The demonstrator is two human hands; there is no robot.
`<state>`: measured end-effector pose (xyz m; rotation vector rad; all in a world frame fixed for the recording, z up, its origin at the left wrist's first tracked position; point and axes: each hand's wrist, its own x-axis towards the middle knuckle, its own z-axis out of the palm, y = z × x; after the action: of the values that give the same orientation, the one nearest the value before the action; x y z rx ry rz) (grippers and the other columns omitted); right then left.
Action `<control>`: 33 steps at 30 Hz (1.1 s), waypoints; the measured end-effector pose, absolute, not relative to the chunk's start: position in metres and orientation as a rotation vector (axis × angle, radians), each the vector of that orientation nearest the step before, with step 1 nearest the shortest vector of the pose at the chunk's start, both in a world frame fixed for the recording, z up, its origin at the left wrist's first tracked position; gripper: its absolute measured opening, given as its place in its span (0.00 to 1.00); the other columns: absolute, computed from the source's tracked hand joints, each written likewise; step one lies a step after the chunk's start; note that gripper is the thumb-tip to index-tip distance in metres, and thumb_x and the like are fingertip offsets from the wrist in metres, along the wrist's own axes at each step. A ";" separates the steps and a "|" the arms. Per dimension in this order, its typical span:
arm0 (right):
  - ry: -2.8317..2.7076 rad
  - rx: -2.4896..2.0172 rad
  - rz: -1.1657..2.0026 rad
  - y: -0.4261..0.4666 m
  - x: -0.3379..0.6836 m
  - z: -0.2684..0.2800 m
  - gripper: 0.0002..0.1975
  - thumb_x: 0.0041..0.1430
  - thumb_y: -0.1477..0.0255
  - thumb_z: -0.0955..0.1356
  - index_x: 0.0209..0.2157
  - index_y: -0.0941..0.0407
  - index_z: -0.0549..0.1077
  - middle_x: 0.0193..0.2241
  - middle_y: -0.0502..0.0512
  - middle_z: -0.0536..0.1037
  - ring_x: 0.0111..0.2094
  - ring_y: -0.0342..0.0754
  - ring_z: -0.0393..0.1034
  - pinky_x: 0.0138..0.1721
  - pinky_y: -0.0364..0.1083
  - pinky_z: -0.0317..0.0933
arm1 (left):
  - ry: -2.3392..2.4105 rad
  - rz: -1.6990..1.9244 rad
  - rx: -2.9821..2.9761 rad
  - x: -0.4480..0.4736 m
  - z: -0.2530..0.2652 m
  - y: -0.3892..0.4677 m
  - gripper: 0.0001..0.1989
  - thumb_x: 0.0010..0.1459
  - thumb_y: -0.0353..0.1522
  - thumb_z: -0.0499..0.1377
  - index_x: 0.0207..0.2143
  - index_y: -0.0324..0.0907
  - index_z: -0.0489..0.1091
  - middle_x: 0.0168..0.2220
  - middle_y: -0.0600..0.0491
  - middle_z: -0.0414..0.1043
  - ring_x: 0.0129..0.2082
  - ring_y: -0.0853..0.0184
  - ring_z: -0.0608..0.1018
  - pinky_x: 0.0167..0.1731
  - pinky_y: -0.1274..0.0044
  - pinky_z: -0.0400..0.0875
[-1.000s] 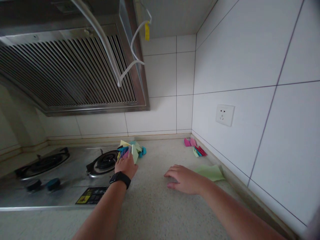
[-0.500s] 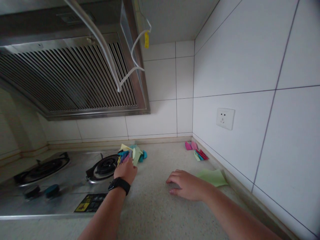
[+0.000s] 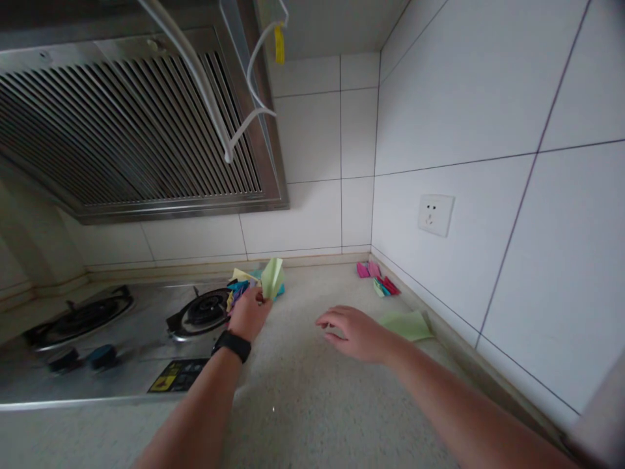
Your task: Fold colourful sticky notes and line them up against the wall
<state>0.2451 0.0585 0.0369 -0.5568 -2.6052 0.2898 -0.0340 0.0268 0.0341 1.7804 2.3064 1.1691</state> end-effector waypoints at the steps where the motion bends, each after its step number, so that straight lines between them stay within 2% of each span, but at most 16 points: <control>1: -2.540 -0.589 0.303 0.059 0.244 0.037 0.14 0.60 0.71 0.64 0.47 0.54 0.71 0.40 0.56 0.76 0.42 0.48 0.69 0.47 0.47 0.59 | 2.126 1.235 1.765 -0.025 0.030 0.029 0.08 0.52 0.32 0.55 0.34 0.39 0.70 0.30 0.50 0.75 0.31 0.65 0.77 0.29 0.79 0.68; 4: -2.374 -0.719 0.390 0.061 0.241 0.035 0.12 0.60 0.71 0.64 0.45 0.55 0.71 0.37 0.55 0.76 0.37 0.46 0.69 0.41 0.45 0.61 | 1.626 1.286 1.677 0.005 0.014 0.033 0.07 0.51 0.30 0.55 0.33 0.38 0.68 0.25 0.54 0.71 0.23 0.70 0.74 0.21 0.81 0.67; 7: -2.302 -0.812 0.547 0.065 0.238 0.031 0.11 0.59 0.68 0.65 0.43 0.56 0.71 0.32 0.53 0.76 0.31 0.44 0.69 0.34 0.43 0.60 | 1.356 1.188 1.662 0.031 0.003 0.029 0.06 0.51 0.31 0.55 0.32 0.38 0.67 0.24 0.55 0.70 0.23 0.70 0.74 0.20 0.81 0.69; 10: -2.296 -0.816 0.684 0.066 0.236 0.027 0.09 0.59 0.68 0.65 0.38 0.57 0.71 0.29 0.52 0.76 0.29 0.43 0.68 0.31 0.41 0.59 | 1.213 1.107 1.676 0.048 0.000 0.021 0.08 0.52 0.32 0.56 0.35 0.38 0.68 0.26 0.54 0.71 0.25 0.70 0.74 0.22 0.80 0.70; 13: -2.307 -0.796 0.762 0.064 0.237 0.028 0.07 0.58 0.70 0.65 0.37 0.57 0.71 0.30 0.52 0.76 0.30 0.43 0.68 0.31 0.41 0.59 | 1.167 1.080 1.724 0.055 0.001 0.016 0.10 0.53 0.32 0.56 0.38 0.37 0.69 0.29 0.52 0.71 0.27 0.69 0.75 0.23 0.79 0.70; 18: -2.369 -0.789 0.807 0.061 0.241 0.032 0.11 0.56 0.65 0.68 0.39 0.56 0.70 0.28 0.50 0.74 0.28 0.43 0.67 0.29 0.40 0.57 | 1.310 1.079 1.834 0.055 -0.001 0.016 0.10 0.52 0.31 0.56 0.37 0.37 0.69 0.28 0.53 0.71 0.27 0.68 0.73 0.23 0.80 0.68; 22: -2.352 -0.766 0.836 0.062 0.240 0.031 0.09 0.58 0.68 0.65 0.40 0.57 0.70 0.28 0.51 0.74 0.29 0.43 0.67 0.30 0.40 0.58 | 1.320 1.080 1.845 0.053 -0.002 0.018 0.12 0.53 0.32 0.56 0.39 0.37 0.70 0.29 0.52 0.72 0.28 0.68 0.73 0.23 0.80 0.68; 26: -2.327 -0.784 0.832 0.066 0.240 0.028 0.07 0.57 0.72 0.65 0.36 0.59 0.71 0.27 0.52 0.74 0.28 0.43 0.67 0.30 0.40 0.58 | 1.260 1.076 1.774 0.051 -0.002 0.021 0.13 0.52 0.31 0.56 0.40 0.36 0.71 0.30 0.51 0.72 0.28 0.66 0.74 0.22 0.79 0.70; 33: -2.268 -0.715 0.896 0.070 0.240 0.026 0.11 0.54 0.74 0.66 0.39 0.58 0.74 0.29 0.51 0.75 0.29 0.43 0.66 0.31 0.40 0.57 | 1.076 1.070 1.646 0.054 0.004 0.018 0.15 0.55 0.35 0.56 0.41 0.35 0.72 0.34 0.47 0.72 0.34 0.63 0.74 0.24 0.78 0.72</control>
<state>0.2396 0.0699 0.0261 -0.7155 -2.2683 0.8965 0.0541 0.0175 0.0045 1.6458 1.0762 1.0697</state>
